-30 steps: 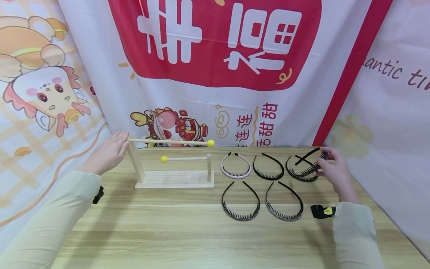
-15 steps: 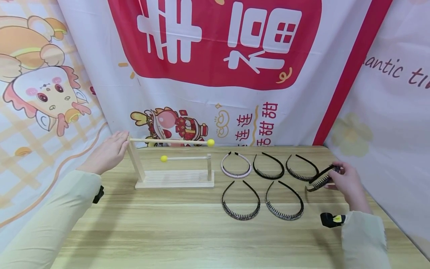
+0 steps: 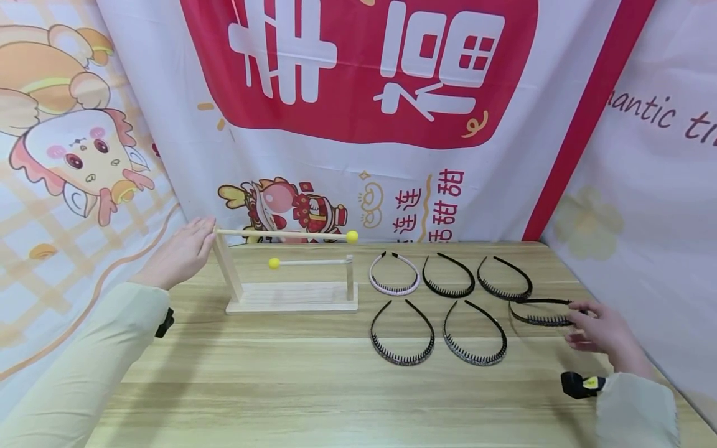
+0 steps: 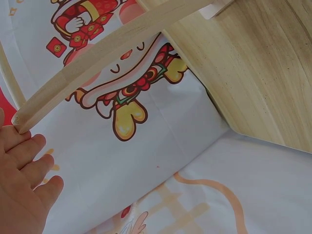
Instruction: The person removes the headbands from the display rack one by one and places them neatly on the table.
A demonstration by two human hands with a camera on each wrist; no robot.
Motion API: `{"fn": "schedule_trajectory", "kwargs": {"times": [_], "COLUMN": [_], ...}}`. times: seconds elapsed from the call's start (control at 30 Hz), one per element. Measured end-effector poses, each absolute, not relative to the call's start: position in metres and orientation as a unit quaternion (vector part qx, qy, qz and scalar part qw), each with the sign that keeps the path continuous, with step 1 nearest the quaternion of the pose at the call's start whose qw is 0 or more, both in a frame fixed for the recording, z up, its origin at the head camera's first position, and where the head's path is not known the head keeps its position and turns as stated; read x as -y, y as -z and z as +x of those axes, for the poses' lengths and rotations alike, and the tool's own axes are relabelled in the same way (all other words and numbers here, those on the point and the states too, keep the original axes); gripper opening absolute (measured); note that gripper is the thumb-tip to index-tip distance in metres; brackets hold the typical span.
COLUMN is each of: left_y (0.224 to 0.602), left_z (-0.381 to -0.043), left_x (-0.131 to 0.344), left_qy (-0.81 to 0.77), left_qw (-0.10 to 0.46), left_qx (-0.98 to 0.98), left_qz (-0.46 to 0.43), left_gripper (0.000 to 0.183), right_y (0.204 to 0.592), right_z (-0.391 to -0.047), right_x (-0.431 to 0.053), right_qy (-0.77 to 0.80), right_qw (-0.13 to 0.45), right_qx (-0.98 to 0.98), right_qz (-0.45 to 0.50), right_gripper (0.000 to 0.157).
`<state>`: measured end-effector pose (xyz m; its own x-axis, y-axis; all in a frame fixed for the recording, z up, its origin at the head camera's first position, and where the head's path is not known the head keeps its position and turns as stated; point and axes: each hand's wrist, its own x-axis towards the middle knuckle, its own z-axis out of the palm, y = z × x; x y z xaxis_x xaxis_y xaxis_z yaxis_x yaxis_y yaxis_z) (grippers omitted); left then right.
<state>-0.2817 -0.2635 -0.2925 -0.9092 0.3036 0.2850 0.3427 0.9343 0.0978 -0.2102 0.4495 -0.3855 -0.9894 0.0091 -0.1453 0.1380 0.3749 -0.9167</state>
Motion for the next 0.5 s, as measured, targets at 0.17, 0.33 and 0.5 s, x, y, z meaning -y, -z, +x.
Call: {"fn": "schedule_trajectory", "kwargs": {"times": [0.17,0.33,0.5], "left_y": [0.293,0.293,0.292], "left_z": [-0.282,-0.281,-0.280], "left_x": [0.264,0.264,0.264], "left_qy": [0.067,0.070,0.071], "left_qw": [0.135,0.133,0.134], "left_qx": [0.975,0.975,0.975], "left_qz": [-0.164,-0.163,-0.164], "left_gripper": [0.047,0.047,0.047], "right_y": [0.395,0.412,0.424], "right_z": [-0.205,-0.206,-0.209], "right_x": [-0.459,-0.465,-0.467], "right_qy": [0.509,0.536,0.594], "right_qw": [0.157,0.235,0.303], "right_qx": [-0.846,-0.811,-0.743], "right_qz": [0.033,-0.015,-0.057], "right_gripper": [0.018,0.012,0.012]}}
